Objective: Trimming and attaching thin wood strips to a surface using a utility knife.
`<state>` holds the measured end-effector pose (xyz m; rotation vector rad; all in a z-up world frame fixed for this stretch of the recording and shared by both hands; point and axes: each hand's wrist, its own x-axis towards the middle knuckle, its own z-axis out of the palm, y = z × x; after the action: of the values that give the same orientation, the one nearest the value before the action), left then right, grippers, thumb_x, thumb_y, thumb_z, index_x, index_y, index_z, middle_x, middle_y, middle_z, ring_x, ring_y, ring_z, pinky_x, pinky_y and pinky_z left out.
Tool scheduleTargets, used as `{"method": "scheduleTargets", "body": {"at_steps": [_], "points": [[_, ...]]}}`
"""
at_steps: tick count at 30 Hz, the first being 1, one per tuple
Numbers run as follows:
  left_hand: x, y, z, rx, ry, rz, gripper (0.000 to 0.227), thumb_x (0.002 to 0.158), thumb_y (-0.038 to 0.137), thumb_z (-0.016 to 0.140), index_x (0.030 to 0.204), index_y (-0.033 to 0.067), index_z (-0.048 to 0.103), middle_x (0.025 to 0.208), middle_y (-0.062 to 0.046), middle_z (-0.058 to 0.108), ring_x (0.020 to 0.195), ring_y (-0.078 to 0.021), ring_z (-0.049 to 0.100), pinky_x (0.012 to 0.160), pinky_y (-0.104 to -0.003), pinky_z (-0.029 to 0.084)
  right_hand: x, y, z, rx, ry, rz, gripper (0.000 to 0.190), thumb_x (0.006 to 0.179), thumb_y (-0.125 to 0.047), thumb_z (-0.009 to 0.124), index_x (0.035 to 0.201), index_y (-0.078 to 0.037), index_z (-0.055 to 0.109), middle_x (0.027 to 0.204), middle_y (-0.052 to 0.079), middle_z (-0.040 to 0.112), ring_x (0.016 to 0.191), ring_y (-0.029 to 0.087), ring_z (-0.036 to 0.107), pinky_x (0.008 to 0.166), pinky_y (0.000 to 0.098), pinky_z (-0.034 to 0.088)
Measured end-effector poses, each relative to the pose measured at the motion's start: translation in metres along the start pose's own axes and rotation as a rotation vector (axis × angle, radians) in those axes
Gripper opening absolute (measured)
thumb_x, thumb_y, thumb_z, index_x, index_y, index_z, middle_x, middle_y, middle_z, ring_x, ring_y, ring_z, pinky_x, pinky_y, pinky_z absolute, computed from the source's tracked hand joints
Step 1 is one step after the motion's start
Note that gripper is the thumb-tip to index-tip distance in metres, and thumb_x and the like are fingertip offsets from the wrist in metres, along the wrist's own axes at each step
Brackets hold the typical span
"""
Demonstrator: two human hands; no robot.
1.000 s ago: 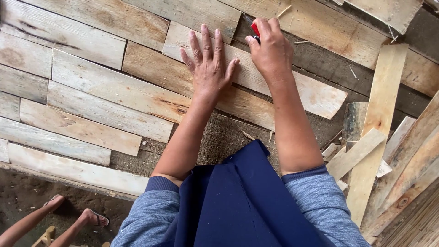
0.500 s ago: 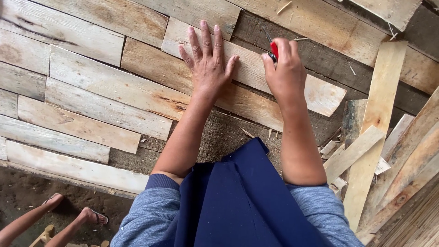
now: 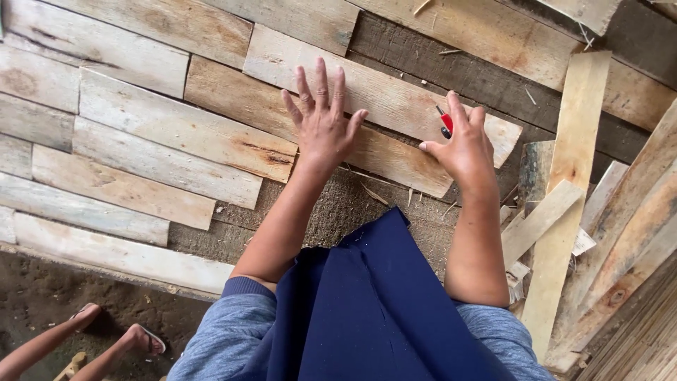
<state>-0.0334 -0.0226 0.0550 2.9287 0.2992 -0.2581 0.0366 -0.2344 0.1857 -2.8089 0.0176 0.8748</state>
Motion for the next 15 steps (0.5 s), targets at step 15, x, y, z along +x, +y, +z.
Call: {"method": "scheduleTargets", "body": {"at_steps": [15], "points": [[-0.005, -0.004, 0.015, -0.056, 0.017, 0.0, 0.088, 0.105, 0.078, 0.031, 0.163, 0.0203, -0.001, 0.163, -0.008, -0.028, 0.142, -0.031, -0.039, 0.11, -0.069, -0.026, 0.005, 0.011, 0.013, -0.099, 0.085, -0.106, 0.093, 0.075, -0.03, 0.089, 0.155, -0.012, 0.045, 0.113, 0.015, 0.052, 0.079, 0.026, 0.067, 0.08, 0.0421, 0.058]]}}
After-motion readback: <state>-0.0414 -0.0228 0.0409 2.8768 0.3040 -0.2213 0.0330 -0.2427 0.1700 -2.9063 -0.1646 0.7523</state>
